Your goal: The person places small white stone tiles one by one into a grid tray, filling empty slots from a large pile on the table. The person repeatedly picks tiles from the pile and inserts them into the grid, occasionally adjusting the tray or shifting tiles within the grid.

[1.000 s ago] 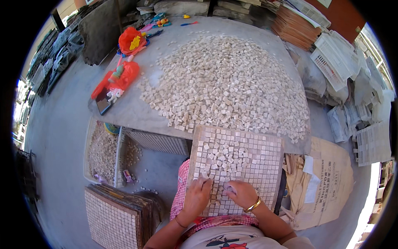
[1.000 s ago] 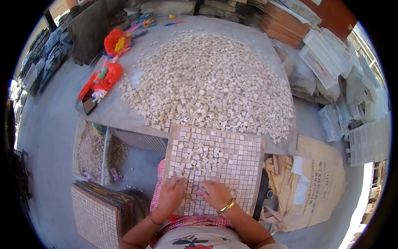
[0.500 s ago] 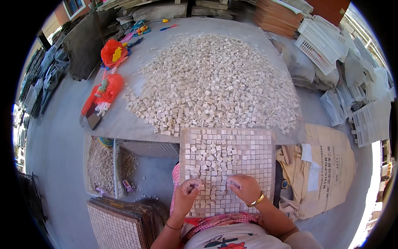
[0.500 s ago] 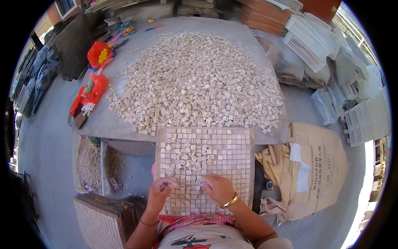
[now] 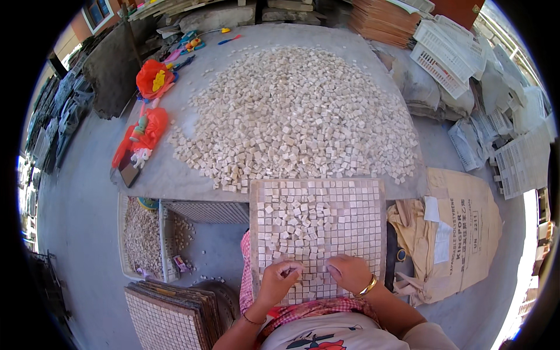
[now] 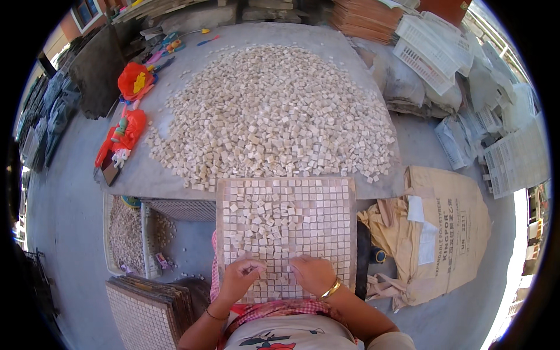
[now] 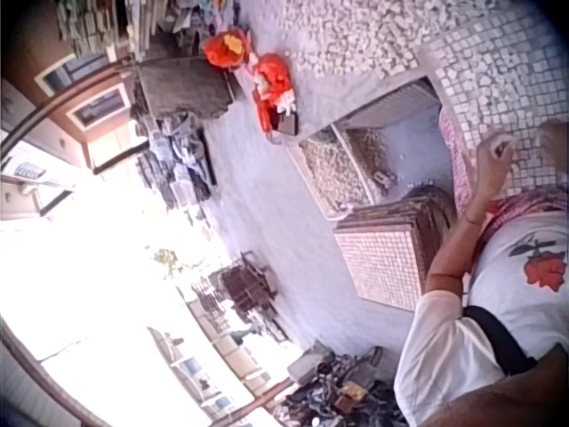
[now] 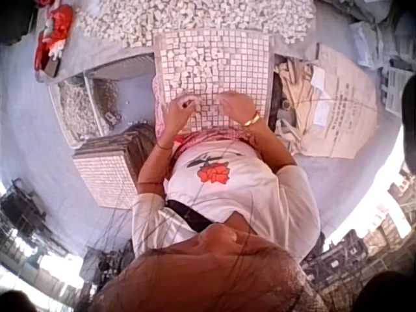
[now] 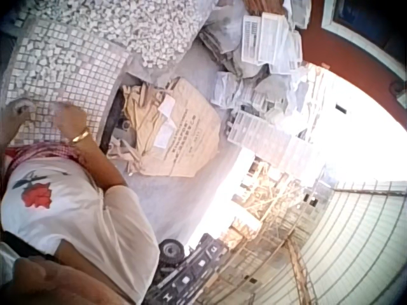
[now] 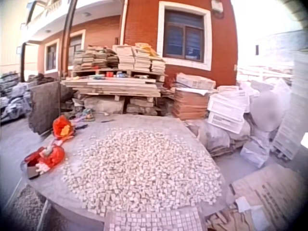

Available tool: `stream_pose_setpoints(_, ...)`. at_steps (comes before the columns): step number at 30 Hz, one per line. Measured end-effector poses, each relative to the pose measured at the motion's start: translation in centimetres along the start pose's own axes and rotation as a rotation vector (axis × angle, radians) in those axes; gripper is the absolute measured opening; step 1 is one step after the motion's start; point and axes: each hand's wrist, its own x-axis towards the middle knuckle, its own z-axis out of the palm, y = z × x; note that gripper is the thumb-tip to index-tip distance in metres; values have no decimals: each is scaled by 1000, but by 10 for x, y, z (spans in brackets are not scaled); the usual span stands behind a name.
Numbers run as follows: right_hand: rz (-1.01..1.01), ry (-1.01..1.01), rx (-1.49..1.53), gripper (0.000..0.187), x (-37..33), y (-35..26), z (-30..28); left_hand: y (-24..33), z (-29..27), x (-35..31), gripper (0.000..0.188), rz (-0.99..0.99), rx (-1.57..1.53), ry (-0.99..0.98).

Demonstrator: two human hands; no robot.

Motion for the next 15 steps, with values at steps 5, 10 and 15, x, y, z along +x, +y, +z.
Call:
stream_pose_setpoints(5, 23, 102, 47, 14, -6, 10, -1, -8, 14, 4, 15, 323, 509, 160)
stream_pose_setpoints(10, 18, 118, 62, 19, -4, 11, 5, -5, 12, 3, 21, 365, 657, 165)
stream_pose_setpoints(15, 41, 64, 103, 32, 14, -3, -5, -2, 12, 5, 26, 391, 624, 221)
